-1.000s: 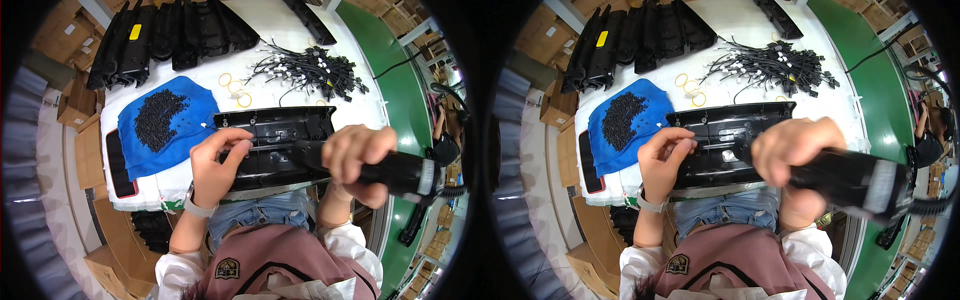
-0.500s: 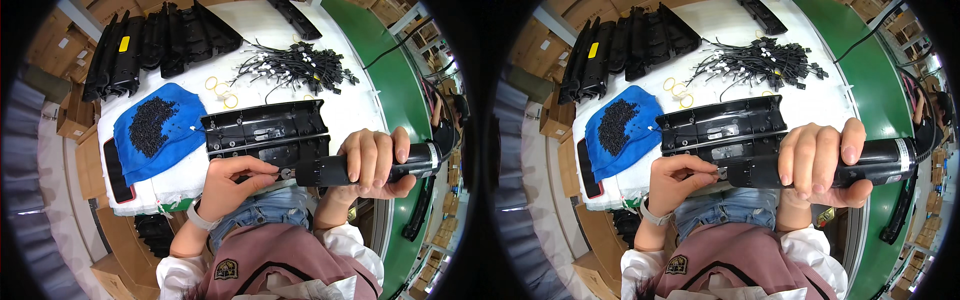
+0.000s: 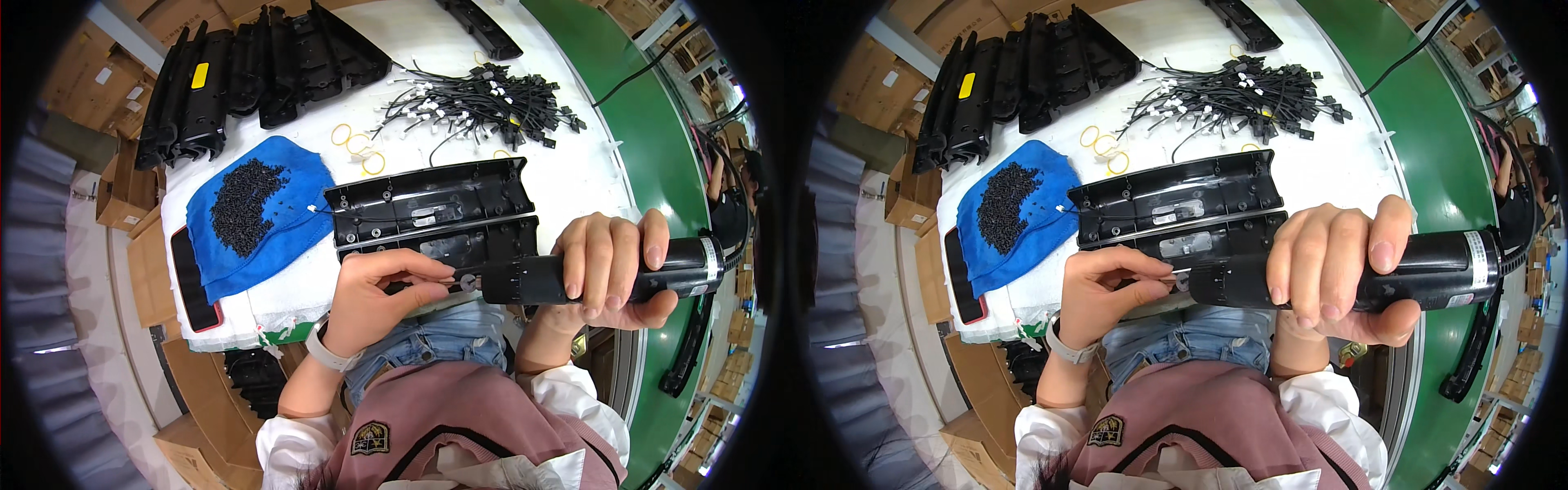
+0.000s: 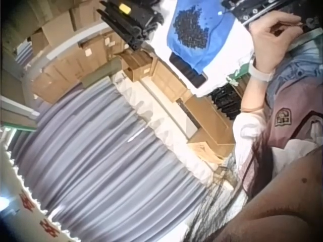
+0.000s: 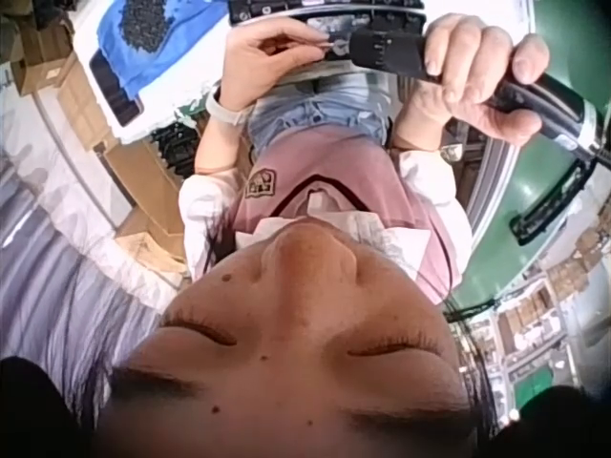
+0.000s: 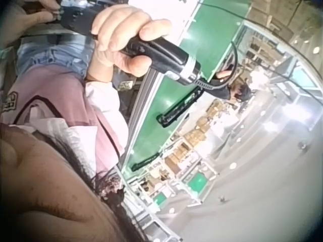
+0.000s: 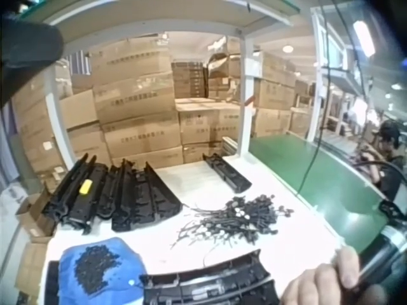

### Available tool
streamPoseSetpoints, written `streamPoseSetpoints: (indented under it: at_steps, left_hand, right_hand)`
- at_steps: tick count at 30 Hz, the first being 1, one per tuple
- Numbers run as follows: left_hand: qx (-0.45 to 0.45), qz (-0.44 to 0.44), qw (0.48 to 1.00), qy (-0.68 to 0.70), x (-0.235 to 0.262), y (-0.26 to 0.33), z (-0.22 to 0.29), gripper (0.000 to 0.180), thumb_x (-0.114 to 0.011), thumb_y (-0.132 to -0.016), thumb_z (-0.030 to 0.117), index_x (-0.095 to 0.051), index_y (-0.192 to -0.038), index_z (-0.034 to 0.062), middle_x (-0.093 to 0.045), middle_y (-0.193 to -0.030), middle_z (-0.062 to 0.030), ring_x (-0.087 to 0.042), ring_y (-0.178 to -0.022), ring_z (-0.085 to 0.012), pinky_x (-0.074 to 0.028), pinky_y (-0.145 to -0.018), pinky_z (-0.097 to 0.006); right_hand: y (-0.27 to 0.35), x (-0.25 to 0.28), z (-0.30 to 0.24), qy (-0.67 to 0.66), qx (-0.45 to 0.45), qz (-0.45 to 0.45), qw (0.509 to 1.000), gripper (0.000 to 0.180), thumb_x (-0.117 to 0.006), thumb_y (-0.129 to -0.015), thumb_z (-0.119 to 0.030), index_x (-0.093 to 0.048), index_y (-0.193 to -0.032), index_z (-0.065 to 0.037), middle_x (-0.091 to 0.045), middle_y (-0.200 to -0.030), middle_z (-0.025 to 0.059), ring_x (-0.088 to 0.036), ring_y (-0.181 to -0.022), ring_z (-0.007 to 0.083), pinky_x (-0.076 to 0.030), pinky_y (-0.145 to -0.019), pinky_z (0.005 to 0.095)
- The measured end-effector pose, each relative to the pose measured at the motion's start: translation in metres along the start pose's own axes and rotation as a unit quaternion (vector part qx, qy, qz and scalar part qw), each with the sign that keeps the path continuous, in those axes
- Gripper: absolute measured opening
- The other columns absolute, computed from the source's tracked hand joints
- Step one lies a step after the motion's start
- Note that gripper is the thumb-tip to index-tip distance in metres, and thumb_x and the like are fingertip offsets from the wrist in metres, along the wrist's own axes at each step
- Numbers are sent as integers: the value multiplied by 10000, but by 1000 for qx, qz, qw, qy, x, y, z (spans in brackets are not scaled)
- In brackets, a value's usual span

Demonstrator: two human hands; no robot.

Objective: Assemble components into a plastic housing using an electric screwdriver on an assembly line.

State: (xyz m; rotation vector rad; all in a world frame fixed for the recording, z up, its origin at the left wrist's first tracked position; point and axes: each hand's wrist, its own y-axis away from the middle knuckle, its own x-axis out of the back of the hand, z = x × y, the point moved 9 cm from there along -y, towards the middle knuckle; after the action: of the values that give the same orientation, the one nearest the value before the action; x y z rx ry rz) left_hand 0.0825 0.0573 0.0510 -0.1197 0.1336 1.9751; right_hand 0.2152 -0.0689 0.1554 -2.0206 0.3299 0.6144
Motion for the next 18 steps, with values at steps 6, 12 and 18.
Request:
streamPoseSetpoints:
  at_steps: [6, 12, 18]
  left_hand:
    - [16, -9, 1000, 1, -3, 0, -4, 197, -678, -751, -60, -676, -947, -34, -679, -897, -117, -659, -817, -149, -525, -752, -243]
    - [36, -23, 999, -30, -7, 2, -9, 223, -675, -750, -50, -673, -972, -27, -681, -924, -112, -657, -805, -139, -523, -752, -239]
    - [-52, 14, 995, -79, -8, -31, 28, 215, -651, -781, -6, -657, -996, 2, -673, -920, -98, -639, -807, -118, -509, -677, -246]
  right_hand:
    - [2, 1, -1, -2, -1, 4, 1000, 346, -628, -864, -354, -420, -981, -104, -571, -629, -6, -540, -437, 101, -481, -479, 266]
    - [5, 2, -2, -21, 18, 29, 999, 318, -650, -838, -285, -430, -962, -92, -560, -603, -1, -531, -416, 96, -465, -469, 265]
    - [11, 16, -22, -66, 26, 47, 996, 332, -628, -861, -309, -419, -989, -85, -568, -627, 6, -546, -437, 107, -478, -485, 274]
